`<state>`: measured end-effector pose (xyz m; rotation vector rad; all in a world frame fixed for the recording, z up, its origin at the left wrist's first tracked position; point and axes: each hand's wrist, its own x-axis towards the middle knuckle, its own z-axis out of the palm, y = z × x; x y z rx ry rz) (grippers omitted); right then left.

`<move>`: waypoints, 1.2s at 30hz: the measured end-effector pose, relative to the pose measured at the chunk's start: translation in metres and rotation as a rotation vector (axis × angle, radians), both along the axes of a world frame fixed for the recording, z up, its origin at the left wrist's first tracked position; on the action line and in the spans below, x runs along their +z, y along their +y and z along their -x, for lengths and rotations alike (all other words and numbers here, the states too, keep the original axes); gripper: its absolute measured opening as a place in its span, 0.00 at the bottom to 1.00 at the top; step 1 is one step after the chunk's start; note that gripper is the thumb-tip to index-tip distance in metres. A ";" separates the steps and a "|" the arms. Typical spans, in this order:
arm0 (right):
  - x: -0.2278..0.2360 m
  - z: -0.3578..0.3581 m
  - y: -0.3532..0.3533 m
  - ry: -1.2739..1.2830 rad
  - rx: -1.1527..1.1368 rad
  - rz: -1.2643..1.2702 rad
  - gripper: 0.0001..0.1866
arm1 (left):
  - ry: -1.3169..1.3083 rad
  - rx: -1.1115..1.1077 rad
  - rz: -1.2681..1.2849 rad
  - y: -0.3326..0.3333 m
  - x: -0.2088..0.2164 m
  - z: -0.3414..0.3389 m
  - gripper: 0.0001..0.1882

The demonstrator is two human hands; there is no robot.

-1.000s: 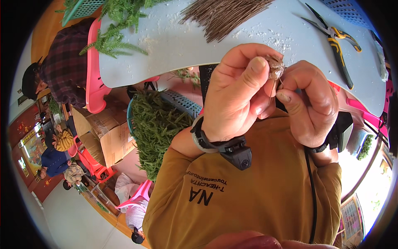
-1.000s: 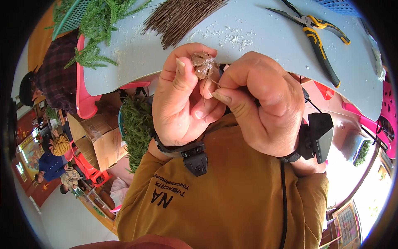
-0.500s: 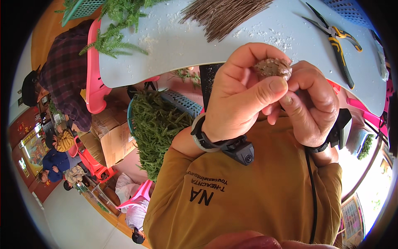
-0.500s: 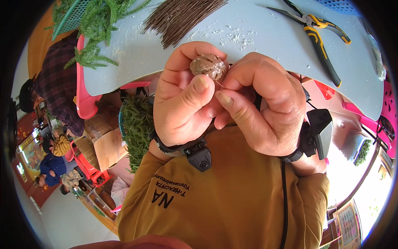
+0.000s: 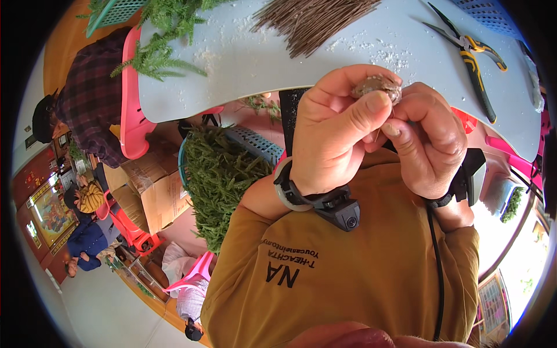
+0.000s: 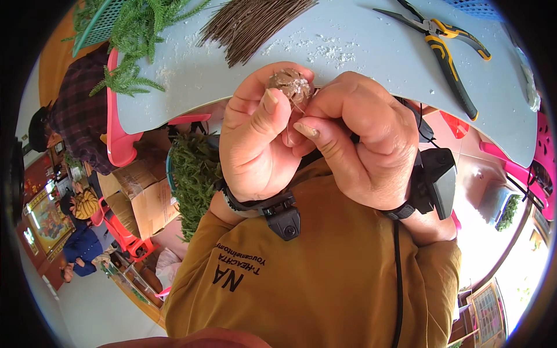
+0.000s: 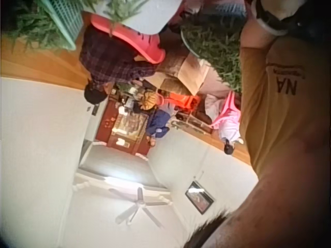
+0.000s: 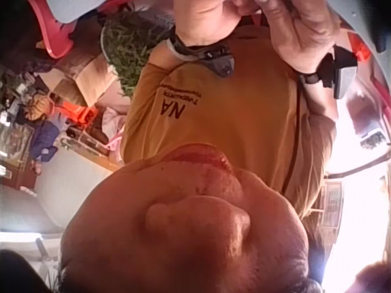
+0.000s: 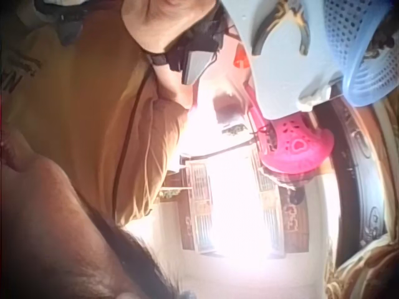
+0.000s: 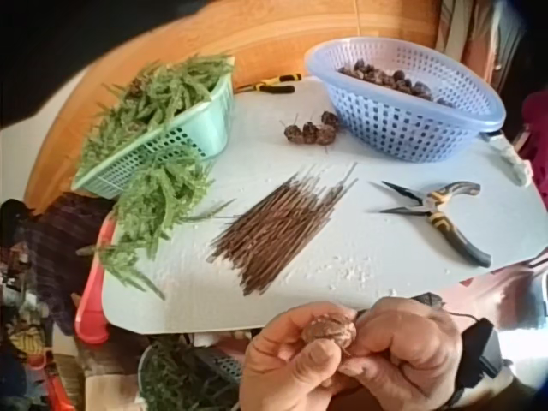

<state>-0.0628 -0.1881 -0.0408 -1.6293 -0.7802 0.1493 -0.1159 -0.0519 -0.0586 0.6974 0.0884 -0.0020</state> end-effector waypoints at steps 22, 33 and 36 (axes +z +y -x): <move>-0.002 -0.001 0.008 -0.190 0.016 -0.016 0.06 | -0.032 0.099 0.016 -0.005 -0.002 0.000 0.18; -0.001 -0.003 0.009 -0.222 -0.042 0.003 0.06 | 0.077 0.033 0.197 -0.006 -0.002 0.001 0.13; -0.001 0.002 0.010 -0.252 -0.092 0.032 0.06 | 0.059 0.070 0.197 -0.010 0.002 0.001 0.13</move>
